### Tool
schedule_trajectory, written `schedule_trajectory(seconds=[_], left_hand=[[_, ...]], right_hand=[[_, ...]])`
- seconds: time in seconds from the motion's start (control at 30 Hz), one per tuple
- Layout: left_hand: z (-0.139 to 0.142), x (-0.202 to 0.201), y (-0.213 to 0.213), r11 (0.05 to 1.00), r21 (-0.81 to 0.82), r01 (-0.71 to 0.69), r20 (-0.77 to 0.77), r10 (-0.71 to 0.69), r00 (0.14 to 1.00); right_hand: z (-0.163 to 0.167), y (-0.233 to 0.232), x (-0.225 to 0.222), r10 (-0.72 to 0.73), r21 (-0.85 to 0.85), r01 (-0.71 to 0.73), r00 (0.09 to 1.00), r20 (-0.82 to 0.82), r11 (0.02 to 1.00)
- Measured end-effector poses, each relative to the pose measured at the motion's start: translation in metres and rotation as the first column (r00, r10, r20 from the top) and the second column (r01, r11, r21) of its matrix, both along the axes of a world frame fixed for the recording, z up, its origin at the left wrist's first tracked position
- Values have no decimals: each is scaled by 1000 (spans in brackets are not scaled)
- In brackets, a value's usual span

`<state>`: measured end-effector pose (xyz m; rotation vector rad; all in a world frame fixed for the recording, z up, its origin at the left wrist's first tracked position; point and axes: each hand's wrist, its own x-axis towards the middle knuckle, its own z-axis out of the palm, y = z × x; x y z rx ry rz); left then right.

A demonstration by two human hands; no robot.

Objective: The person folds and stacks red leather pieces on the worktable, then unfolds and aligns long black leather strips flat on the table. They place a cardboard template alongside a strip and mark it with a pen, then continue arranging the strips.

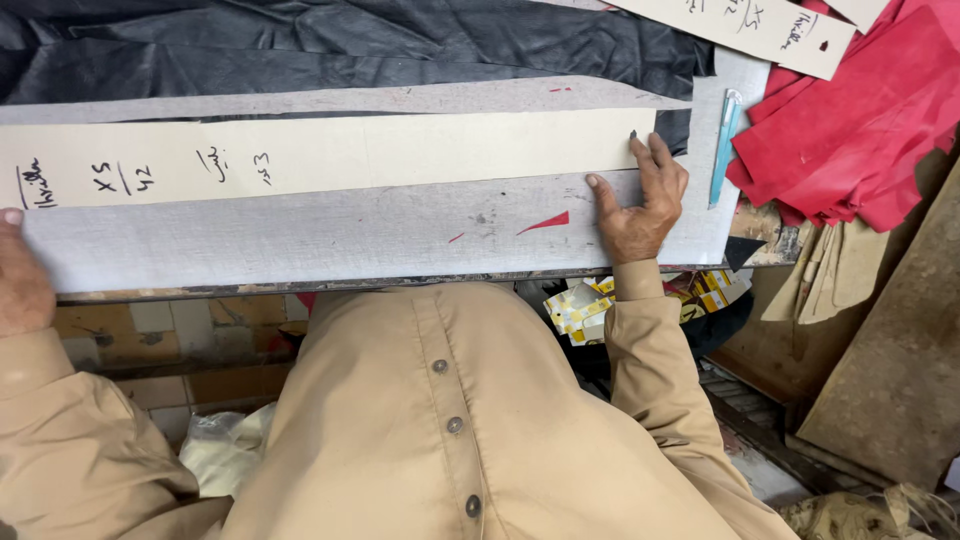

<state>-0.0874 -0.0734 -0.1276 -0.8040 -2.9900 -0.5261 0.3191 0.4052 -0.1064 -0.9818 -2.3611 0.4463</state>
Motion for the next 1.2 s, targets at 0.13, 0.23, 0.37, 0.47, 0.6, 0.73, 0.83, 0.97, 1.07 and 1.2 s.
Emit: schedule_trajectory(seconds=[0.13, 0.23, 0.37, 0.47, 0.6, 0.73, 0.83, 0.97, 1.07, 1.2], left_hand=[[22, -6, 3, 932, 324, 163, -118, -131, 984], [33, -13, 0, 945, 310, 105, -132, -66, 989], [42, -12, -2, 926, 376, -2, -70, 30, 997], [47, -10, -7, 910, 415, -9, -55, 34, 998], [51, -12, -13, 914, 405, 7, -85, 29, 996], [41, -13, -12, 898, 440, 6, -74, 29, 997], [33, -11, -9, 891, 455, -4, -81, 46, 996], [32, -8, -4, 880, 474, 9, -93, 39, 995], [32, -8, -4, 877, 481, 4, -50, 23, 998], [26, -9, -9, 905, 417, 86, -112, -43, 993]], right_hand=[[-7, -3, 3, 46, 59, -44, 999, -20, 997], [-11, -7, 3, 74, 42, -73, 997, -20, 996], [-11, -10, 4, 145, 138, -145, 989, 7, 980], [-6, -13, 5, 135, 136, -142, 989, 55, 981], [-1, -17, 0, 178, 116, -176, 984, -8, 978], [4, -17, -8, 123, 119, -121, 992, -16, 986], [6, -16, -10, 160, 197, -157, 987, -2, 968], [3, -14, -7, 80, 45, -78, 996, -30, 996], [-3, -13, -5, 23, -29, -25, 998, -50, 999], [-5, -5, -6, 77, -21, -80, 989, -125, 997]])
